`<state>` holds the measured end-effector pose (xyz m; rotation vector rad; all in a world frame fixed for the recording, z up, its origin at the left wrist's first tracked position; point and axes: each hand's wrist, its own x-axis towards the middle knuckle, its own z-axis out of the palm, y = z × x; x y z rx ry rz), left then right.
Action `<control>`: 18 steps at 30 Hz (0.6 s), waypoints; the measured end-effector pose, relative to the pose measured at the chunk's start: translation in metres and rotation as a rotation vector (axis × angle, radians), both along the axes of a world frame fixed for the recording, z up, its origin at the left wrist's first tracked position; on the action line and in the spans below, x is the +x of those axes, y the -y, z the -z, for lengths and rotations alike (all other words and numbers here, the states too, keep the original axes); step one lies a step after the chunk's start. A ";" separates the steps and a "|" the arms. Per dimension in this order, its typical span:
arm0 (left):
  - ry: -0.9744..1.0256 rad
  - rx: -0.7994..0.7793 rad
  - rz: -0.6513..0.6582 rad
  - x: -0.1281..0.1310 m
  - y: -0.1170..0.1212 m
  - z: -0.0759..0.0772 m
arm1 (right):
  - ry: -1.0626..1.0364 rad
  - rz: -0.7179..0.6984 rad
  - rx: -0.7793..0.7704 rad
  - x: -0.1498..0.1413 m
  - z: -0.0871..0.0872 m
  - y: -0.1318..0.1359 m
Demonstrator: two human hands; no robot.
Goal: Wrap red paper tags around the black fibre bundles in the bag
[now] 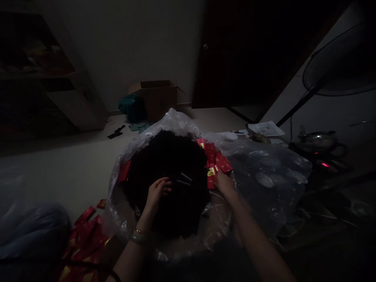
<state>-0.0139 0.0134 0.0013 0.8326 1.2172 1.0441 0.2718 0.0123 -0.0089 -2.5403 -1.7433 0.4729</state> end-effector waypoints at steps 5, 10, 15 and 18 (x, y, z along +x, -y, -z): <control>-0.007 0.026 0.014 0.000 0.001 0.000 | 0.036 0.025 0.028 0.014 -0.009 -0.001; -0.013 0.037 0.022 0.002 0.001 0.000 | -0.107 0.095 0.236 0.022 -0.027 -0.002; 0.079 0.040 0.067 0.007 0.002 -0.001 | -0.993 -0.087 0.267 -0.036 -0.032 -0.006; 0.094 0.096 0.073 0.008 0.002 0.001 | -1.249 -0.231 0.074 -0.083 -0.019 -0.005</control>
